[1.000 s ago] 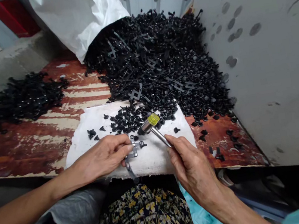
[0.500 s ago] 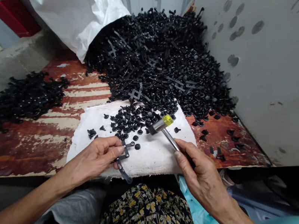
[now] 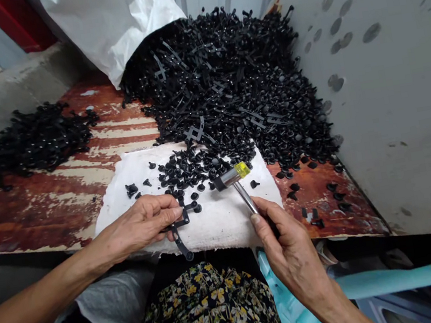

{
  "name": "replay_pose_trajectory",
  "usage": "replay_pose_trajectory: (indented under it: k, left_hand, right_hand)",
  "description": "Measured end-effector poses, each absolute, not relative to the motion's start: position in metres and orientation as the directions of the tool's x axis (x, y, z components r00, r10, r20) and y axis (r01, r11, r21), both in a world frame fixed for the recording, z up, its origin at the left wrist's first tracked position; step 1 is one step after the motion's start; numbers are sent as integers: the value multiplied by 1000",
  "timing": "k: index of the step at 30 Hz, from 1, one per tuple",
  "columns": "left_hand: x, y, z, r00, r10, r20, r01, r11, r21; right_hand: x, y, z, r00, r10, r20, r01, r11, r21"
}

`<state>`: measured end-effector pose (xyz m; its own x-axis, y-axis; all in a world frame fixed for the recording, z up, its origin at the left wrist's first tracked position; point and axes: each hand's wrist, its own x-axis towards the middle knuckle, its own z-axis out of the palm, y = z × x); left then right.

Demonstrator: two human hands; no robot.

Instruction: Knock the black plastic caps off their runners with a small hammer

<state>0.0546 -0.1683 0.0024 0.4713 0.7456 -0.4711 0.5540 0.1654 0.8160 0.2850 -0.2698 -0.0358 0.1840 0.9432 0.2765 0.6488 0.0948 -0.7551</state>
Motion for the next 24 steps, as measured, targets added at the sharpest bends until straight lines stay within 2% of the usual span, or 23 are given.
replay_pose_trajectory:
  k: [24]
  left_hand:
    - [59, -171, 1, 472, 761, -444, 545, 144, 826]
  right_hand:
    - [286, -270, -36, 191, 949, 250, 635, 75, -769]
